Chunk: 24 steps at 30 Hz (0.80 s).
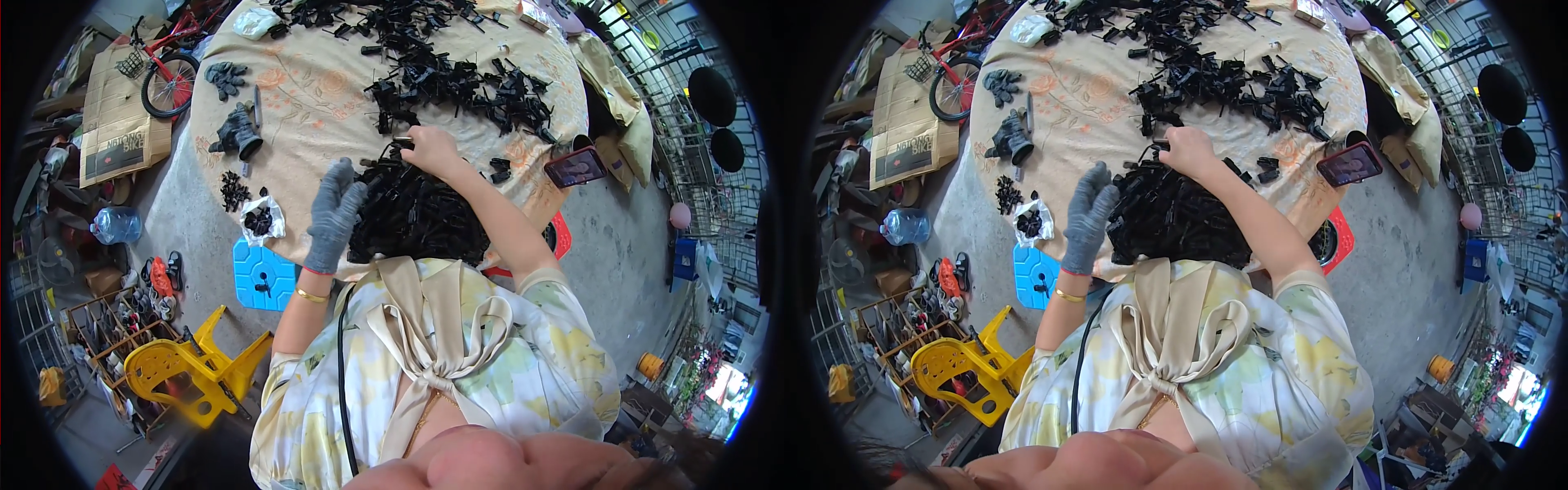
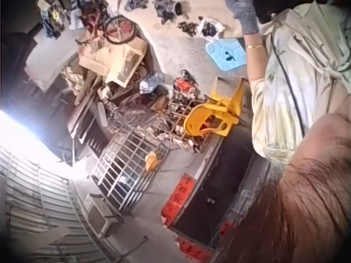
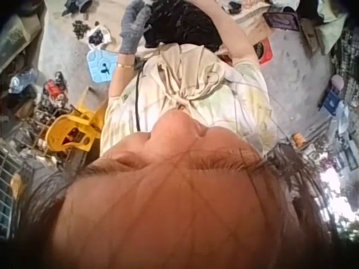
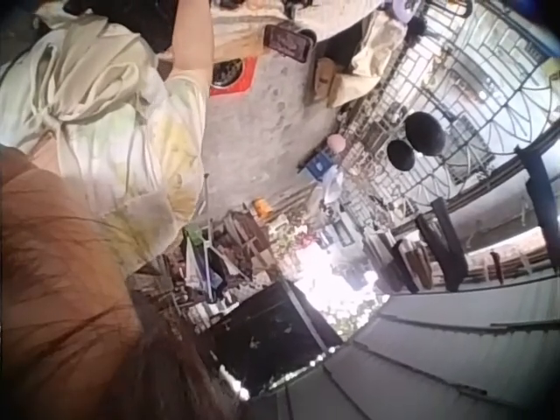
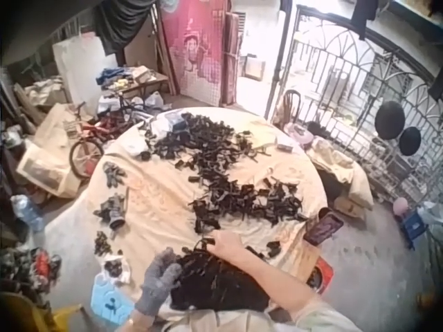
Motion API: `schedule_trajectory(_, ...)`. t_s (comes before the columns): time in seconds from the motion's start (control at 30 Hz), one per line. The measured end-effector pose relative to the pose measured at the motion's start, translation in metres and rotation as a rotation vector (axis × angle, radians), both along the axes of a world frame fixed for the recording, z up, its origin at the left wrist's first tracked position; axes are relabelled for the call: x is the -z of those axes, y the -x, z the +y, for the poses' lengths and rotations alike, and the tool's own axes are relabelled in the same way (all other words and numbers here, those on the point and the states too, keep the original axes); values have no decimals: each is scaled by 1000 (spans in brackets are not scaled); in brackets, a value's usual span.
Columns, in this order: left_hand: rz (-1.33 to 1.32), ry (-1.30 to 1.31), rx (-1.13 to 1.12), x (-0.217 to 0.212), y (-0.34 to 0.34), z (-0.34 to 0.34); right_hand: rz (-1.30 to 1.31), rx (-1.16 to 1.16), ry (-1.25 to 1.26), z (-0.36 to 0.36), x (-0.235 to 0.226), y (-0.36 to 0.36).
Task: The person is sorting and inspecting a large pile of small black plastic components on a round table.
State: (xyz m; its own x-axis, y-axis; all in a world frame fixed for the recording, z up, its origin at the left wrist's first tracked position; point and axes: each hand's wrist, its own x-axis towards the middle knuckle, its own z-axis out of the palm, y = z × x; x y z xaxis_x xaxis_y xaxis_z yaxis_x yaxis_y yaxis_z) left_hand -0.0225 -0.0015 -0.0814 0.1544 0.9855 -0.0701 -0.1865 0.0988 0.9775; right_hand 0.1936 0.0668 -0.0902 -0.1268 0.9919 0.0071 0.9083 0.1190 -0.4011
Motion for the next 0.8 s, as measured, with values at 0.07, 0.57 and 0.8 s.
schedule_trajectory(0.07,-117,114,76,-15,4,9,161,-80,-17,-17,-37,-3)
schedule_trajectory(0.57,-390,571,855,-98,-22,6,360,-587,-342,-92,-127,-11)
schedule_trajectory(0.8,-546,435,576,-98,-29,-9,914,-71,85,-117,-123,-3)
